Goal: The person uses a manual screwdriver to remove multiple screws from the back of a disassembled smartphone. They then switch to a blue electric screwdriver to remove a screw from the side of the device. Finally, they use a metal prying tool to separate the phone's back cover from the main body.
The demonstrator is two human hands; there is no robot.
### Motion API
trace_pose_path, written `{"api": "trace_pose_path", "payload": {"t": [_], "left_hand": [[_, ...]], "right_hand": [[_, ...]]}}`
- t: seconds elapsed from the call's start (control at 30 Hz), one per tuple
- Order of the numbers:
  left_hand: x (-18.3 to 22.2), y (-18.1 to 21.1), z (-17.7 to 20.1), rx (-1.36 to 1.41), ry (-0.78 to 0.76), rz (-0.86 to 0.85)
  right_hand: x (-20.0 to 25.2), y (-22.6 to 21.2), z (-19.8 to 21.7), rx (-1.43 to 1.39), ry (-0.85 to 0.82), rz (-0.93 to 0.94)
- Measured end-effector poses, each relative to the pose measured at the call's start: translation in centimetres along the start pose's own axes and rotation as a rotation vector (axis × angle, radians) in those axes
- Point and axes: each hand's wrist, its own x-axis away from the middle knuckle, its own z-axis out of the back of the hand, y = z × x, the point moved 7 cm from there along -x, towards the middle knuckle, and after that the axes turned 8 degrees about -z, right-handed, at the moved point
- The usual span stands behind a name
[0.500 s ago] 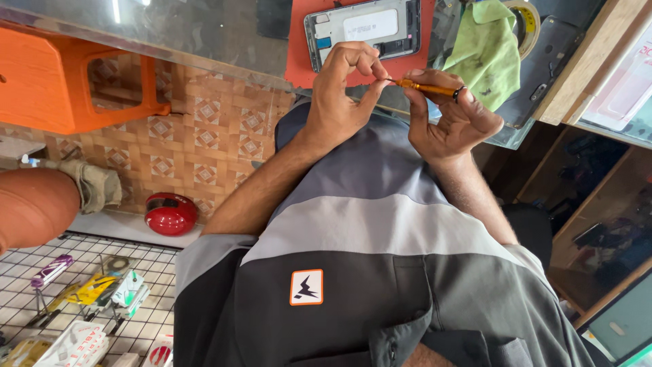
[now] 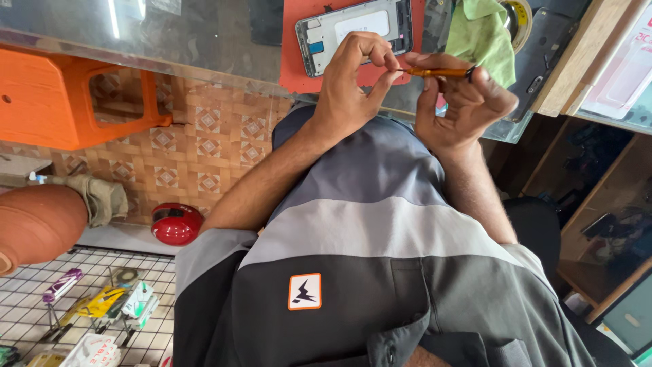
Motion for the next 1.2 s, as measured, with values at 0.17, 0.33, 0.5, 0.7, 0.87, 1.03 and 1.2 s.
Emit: {"api": "trace_pose_path", "payload": {"t": [0.17,0.33,0.5,0.7,0.87,1.03,1.2], "left_hand": [[-0.1,-0.9,-0.7,0.088,0.0,0.064],[-1.5,-1.2,-1.3,-0.073,-0.056,-0.002],[-3.1,-1.4,-2.3,-0.201,-0.249,-0.074],[-2.5,-2.5,-3.0,-0.391,-0.377,-0.143],[-2.2,-3.0,-3.2,-0.4,-0.387,-0.131],[-2.0,-3.0,-3.0,-0.372,-0.387,-0.133],[-2.0,-3.0,-2.9,-0.376,-0.375,-0.14]], "right_hand": [[0.6,0.5,1.0,0.049,0.055,-0.07],[0.5,1.2,1.1,0.066,0.047,-0.004],[0.7,4.1,0.8,0.117,0.095,-0.014],[1.8,6.5,0.6,0.093,0.091,-0.065],[2.0,6.8,0.4,0.062,0.088,-0.101],[0.9,5.1,0.1,0.314,0.078,-0.004],[0.3,4.0,-0.4,0.38,0.064,0.006]]}}
